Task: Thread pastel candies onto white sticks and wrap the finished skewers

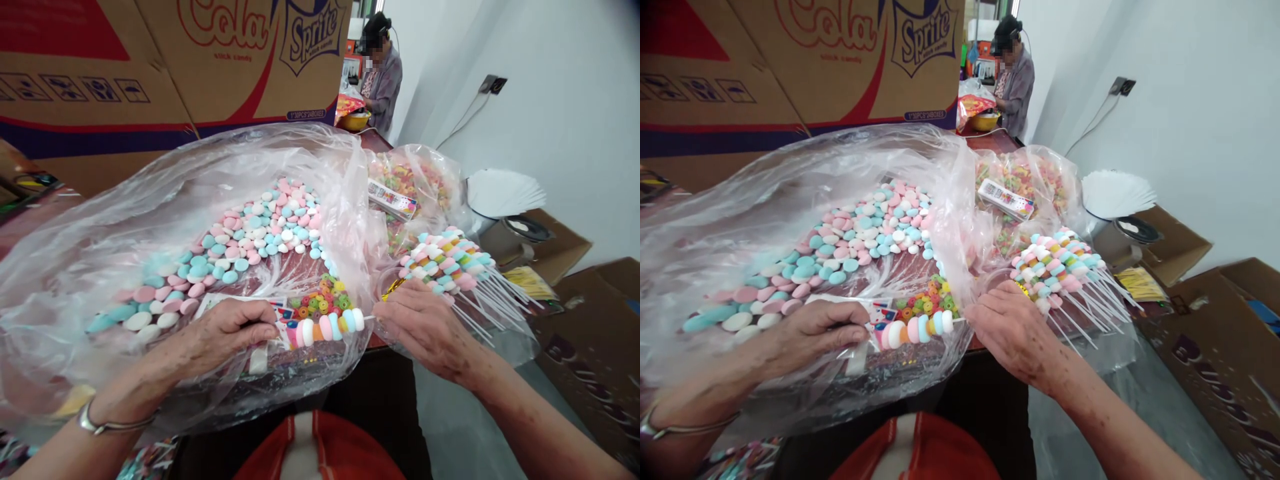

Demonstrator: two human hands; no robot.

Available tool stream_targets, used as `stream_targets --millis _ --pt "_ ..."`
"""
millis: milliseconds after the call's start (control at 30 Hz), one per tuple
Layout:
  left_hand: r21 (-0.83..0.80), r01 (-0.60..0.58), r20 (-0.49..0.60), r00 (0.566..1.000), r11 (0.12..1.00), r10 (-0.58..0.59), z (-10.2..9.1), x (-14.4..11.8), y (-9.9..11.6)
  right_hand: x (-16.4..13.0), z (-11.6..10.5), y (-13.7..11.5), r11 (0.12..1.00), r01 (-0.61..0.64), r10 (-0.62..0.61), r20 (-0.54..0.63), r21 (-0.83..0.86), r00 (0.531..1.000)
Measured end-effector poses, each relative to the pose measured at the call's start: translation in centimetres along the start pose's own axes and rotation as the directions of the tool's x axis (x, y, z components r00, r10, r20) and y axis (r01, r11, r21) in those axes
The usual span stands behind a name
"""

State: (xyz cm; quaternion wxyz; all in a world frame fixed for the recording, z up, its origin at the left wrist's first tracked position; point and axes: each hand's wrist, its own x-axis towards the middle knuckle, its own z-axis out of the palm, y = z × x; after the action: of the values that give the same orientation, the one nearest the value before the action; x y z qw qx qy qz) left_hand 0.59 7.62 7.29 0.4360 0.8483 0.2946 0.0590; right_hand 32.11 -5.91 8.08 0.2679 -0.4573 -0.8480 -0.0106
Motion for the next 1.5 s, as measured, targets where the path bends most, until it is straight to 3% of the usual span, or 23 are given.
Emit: stream_targets --millis 200,500,633,833,1167,1500 --pt "-0.101 0.031 0.078 0.997 0.994 -0.023 -0.2 0.1 0.0 -0.3 0.4 0.4 0.999 -0.038 0.038 0.004 -0.011 0.999" --pt "-0.108 -0.002 -0.004 1.000 0.994 0.002 0.1 -0.2 -0.7 0.1 0.6 -0.2 0.995 0.014 -0.023 -0.099 -0.095 0.995" --pt "-0.092 -0.024 -0.021 1.000 0.995 0.023 -0.2 -0.2 -1.1 0.3 0.6 -0.5 0.998 -0.007 0.005 -0.047 -0.056 0.999" --pt "-0.178 0.025 0.084 0.996 0.984 -0.011 -0.3 -0.1 -0.3 0.3 0.4 -0.1 1.000 -0.017 0.017 0.004 -0.018 1.000" --pt "-0.271 0.055 0.066 0.997 0.961 -0.039 0.0 -0.1 -0.4 0.3 0.5 -0.2 1.000 0.010 -0.009 0.048 -0.017 0.999" --pt "-0.278 0.050 0.048 0.998 0.959 -0.038 -0.1 -0.1 -0.3 0.1 0.8 -0.3 0.996 0.010 -0.022 -0.132 -0.091 0.991"
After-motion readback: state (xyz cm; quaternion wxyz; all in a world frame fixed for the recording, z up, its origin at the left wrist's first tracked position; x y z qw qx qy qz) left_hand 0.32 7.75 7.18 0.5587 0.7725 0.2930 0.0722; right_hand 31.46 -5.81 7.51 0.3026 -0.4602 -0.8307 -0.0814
